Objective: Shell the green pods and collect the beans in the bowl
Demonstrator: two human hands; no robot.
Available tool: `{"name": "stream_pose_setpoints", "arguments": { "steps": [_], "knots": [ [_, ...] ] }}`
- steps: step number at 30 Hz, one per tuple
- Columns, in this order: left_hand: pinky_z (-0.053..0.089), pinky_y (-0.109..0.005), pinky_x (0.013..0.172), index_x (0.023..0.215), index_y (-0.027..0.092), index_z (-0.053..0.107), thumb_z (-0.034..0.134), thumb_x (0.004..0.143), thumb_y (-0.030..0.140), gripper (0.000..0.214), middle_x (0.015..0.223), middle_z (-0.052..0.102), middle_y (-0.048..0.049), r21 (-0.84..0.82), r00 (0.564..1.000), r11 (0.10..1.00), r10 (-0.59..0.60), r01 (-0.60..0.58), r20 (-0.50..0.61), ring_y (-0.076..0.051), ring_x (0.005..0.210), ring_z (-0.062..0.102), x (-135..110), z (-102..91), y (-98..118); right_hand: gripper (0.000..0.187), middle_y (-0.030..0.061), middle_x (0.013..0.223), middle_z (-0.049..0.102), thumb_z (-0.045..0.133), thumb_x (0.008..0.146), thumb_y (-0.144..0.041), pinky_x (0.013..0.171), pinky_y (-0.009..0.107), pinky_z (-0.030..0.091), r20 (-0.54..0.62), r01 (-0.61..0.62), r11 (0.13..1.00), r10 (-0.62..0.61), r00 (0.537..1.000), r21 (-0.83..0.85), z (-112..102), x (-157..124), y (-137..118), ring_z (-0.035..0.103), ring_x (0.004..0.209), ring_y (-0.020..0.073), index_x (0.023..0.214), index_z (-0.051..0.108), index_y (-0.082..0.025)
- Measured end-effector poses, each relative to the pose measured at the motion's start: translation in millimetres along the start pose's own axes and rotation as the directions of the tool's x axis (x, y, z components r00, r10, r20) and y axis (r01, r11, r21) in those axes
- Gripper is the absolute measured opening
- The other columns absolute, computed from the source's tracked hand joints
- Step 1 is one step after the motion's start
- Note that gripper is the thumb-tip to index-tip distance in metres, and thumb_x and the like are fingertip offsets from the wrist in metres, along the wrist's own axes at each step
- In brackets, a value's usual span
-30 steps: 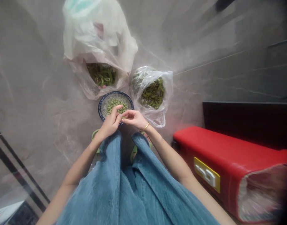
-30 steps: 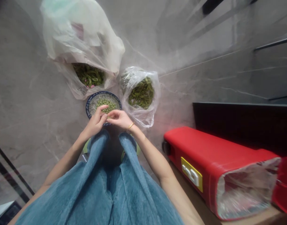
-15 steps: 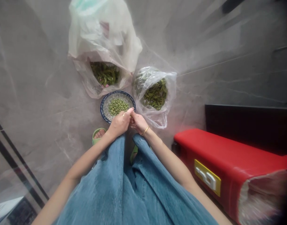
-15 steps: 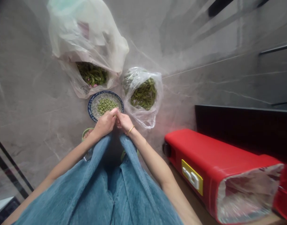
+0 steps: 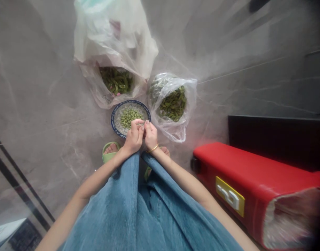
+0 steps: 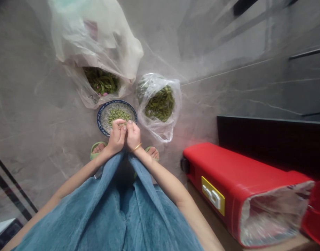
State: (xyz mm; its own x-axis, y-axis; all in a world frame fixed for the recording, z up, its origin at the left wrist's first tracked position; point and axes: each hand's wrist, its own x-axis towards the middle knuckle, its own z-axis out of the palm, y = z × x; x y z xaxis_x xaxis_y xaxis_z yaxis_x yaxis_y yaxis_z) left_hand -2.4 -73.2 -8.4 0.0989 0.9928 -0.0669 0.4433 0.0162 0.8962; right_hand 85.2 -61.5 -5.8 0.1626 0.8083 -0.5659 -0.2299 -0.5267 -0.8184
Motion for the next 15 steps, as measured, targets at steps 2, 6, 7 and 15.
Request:
{"name": "stream_pose_setpoints", "arguments": {
  "steps": [2, 6, 7, 15],
  "knots": [
    [0.049, -0.024, 0.061, 0.11, 0.016, 0.039, 0.029, 0.099, 0.037, 0.026, 0.081, 0.064, -0.0044, 0.003, 0.999, 1.0, -0.027, 0.027, -0.047, -0.013, 0.067, 0.065, -0.4, 0.2, 6.2, 0.052, -0.0045, 0.056, 0.04, 0.05, 0.077, -0.069, 0.053, 0.024, 0.035, -0.04, 0.067, 0.997, -0.069, 0.997, -0.031, 4.8, -5.7, 2.0, 0.035, 0.055, 0.009, 0.062, 0.042, -0.02],
    [0.048, -0.024, 0.061, 0.105, 0.017, 0.041, 0.029, 0.098, 0.036, 0.023, 0.086, 0.065, -0.0063, 0.103, 0.999, 0.995, -0.013, 0.018, -0.051, -0.014, 0.069, 0.066, -1.1, 0.5, 6.7, 0.051, -0.0037, 0.056, 0.046, 0.053, 0.075, -0.069, 0.052, 0.024, 0.036, -0.057, 0.015, 1.0, -0.014, 0.998, 0.014, 7.1, -9.9, 2.7, 0.039, 0.054, 0.0087, 0.063, 0.046, -0.019],
    [0.048, -0.025, 0.061, 0.106, 0.017, 0.041, 0.03, 0.098, 0.036, 0.023, 0.087, 0.066, -0.0063, 0.122, 0.999, 0.993, 0.006, 0.0, -0.044, -0.014, 0.069, 0.067, -0.8, -0.3, 4.1, 0.05, -0.0038, 0.056, 0.047, 0.055, 0.074, -0.068, 0.051, 0.023, 0.036, -0.043, -0.044, 0.997, 0.047, 0.998, 0.057, 7.6, -9.8, 1.1, 0.04, 0.052, 0.0085, 0.064, 0.048, -0.019],
    [0.051, -0.031, 0.077, 0.12, 0.014, 0.04, 0.033, 0.097, 0.035, 0.032, 0.1, 0.066, -0.0121, 0.272, 0.973, 0.935, 0.216, -0.229, 0.076, -0.019, 0.087, 0.067, 13.4, -28.5, -9.8, 0.035, -0.0115, 0.041, 0.022, 0.056, 0.078, -0.041, 0.034, 0.019, 0.013, 0.193, -0.561, 0.815, 0.533, 0.824, 0.147, 16.6, -5.5, -28.7, 0.015, 0.035, 0.0034, 0.059, 0.035, -0.021]
  ]
}}
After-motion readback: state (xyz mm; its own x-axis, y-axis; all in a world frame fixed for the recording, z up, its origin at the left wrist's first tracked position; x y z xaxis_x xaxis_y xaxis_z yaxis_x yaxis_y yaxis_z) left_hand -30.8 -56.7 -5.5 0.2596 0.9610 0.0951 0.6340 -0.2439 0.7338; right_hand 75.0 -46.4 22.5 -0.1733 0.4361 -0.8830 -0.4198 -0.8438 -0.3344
